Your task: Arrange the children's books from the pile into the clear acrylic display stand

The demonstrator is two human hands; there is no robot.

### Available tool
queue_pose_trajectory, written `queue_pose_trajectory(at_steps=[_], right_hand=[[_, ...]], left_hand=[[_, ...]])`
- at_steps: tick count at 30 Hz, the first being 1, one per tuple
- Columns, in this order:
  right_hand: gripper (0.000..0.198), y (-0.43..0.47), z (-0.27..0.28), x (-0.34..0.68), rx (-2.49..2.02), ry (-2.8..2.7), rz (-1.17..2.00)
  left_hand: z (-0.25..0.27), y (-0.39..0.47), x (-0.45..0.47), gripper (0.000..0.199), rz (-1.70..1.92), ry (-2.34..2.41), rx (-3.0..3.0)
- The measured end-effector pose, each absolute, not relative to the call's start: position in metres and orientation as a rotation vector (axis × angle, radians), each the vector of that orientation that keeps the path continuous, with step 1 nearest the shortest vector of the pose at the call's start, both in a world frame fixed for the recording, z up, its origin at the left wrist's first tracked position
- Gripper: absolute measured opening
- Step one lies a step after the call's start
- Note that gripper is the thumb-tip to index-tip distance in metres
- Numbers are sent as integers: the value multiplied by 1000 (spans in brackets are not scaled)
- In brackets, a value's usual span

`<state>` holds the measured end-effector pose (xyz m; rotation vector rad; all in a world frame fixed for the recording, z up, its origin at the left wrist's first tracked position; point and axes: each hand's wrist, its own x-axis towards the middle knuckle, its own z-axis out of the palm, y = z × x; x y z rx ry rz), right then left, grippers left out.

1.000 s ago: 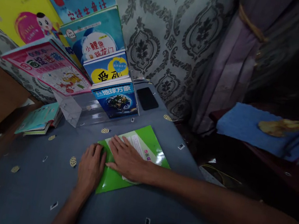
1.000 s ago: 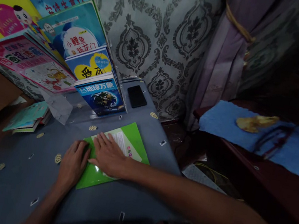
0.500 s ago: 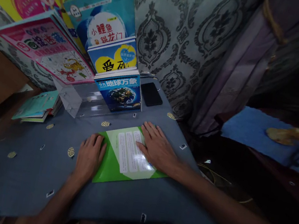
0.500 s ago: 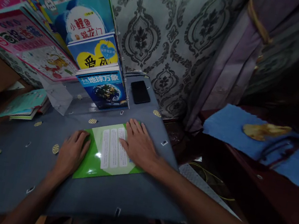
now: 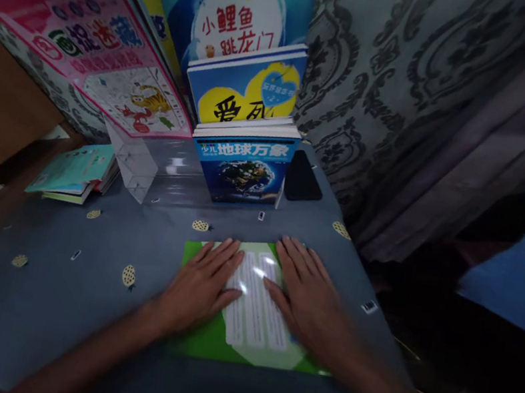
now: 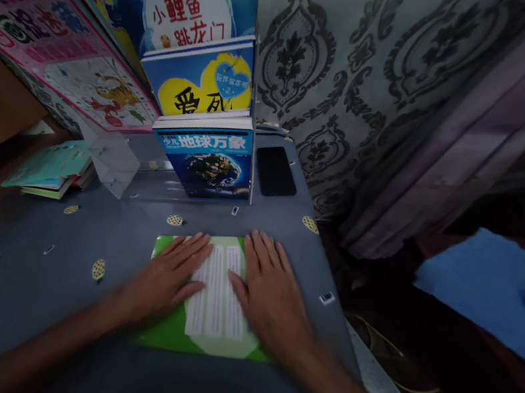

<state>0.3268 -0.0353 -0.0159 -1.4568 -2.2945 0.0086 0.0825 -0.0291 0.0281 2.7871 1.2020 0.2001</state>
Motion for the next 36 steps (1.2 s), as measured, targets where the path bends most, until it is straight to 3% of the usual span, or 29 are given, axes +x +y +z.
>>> queue_pose_trajectory(at_steps=[10,21,30,36], right_hand=[[75,-37,-24,327,-1408,-2227,-135],[61,-33,-19,326,-1501,-2308,-140],[64,-44,-1,307,-1645,-2327,-69],[65,-49,10,304,-1718,-2324,-4]], left_hand=[[-3,-27,60,61,316,1198,2838],[26,-24,57,45,352,1235,2722],[46,-36,71,42,229,1351,2711],[39,-51,101,51,216,1408,2692]])
